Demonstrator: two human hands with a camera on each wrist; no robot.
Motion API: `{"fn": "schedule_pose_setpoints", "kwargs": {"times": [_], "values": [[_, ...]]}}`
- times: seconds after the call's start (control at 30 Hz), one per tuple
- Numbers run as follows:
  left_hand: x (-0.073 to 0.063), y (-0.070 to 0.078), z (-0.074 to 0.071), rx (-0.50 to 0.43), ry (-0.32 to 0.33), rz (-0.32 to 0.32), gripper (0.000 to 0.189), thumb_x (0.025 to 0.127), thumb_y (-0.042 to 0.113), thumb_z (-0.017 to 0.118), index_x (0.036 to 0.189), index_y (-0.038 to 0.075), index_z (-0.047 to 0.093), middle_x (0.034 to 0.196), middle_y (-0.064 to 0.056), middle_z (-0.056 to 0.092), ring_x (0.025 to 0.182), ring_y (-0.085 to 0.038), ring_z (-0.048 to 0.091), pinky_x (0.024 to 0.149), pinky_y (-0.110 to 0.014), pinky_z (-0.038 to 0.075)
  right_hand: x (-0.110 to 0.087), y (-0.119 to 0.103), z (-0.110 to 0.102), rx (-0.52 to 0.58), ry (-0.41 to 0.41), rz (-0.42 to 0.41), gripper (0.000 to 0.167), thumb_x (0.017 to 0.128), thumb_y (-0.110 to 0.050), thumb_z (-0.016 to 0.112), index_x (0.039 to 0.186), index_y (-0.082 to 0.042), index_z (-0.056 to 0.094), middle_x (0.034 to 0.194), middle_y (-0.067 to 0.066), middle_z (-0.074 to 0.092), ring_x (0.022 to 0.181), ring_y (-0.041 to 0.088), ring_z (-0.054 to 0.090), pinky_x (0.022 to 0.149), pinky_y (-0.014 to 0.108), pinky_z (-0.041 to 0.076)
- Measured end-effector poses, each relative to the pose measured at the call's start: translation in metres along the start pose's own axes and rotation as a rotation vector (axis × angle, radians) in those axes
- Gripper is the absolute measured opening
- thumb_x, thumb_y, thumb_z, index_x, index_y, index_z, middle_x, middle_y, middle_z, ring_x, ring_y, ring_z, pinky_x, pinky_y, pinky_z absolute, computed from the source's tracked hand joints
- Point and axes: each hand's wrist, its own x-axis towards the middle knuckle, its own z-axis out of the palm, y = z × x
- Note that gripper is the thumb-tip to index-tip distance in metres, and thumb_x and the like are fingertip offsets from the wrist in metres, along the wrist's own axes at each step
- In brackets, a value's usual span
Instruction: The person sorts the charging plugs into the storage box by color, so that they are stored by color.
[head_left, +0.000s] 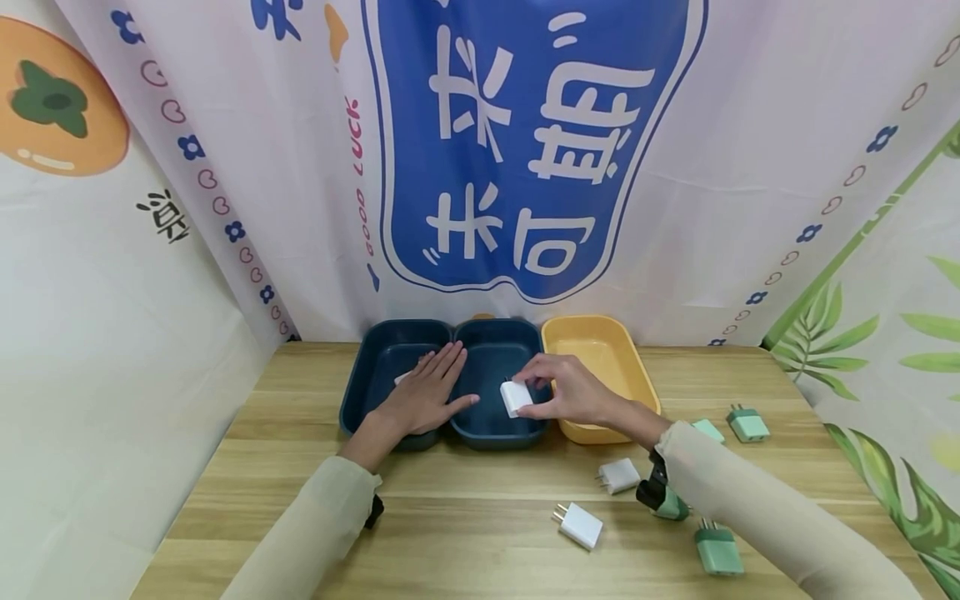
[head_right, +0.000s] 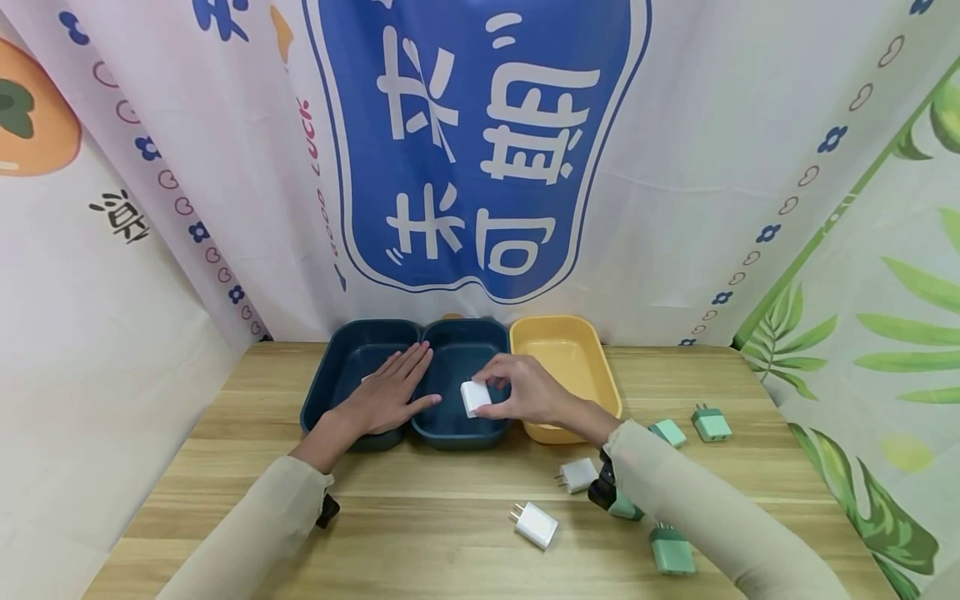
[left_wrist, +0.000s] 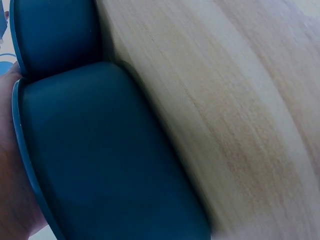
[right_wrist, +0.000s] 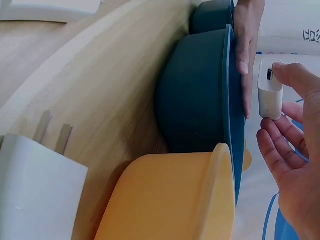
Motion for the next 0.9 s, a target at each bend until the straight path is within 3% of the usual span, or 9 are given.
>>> {"fn": "schedule_pose_setpoints", "kwargs": {"times": [0.47,0.9], "values": [[0.001,-0.002,0.003,-0.005,-0.004,-0.005,0.093,0.107,0.071,0.033,0.171,0.009,0.007,0.179,-0.006,-0.003,0.165,-0.025,-0.002,0.133,-0.049,0.006,0.017,0.018,0.0,-0.002,0.01,0.092,0.04,0.083,-0.028,0.093,0.115,-0.008,0.081,0.112,0.006,0.077,0.093,0.019,0.069,0.084,0.034,0.064],[0.0,0.0,0.001,-0.005,0.017,-0.001,0.093,0.107,0.071,0.033,0.17,0.006,0.011,0.179,-0.01,0.003,0.165,-0.028,0.003,0.133,-0.052,0.011,0.033,0.036,0.002,-0.003,0.013,0.178,0.041,0.083,-0.027,0.093,0.114,-0.005,0.079,0.108,0.007,0.077,0.091,0.018,0.07,0.086,0.035,0.064]]}}
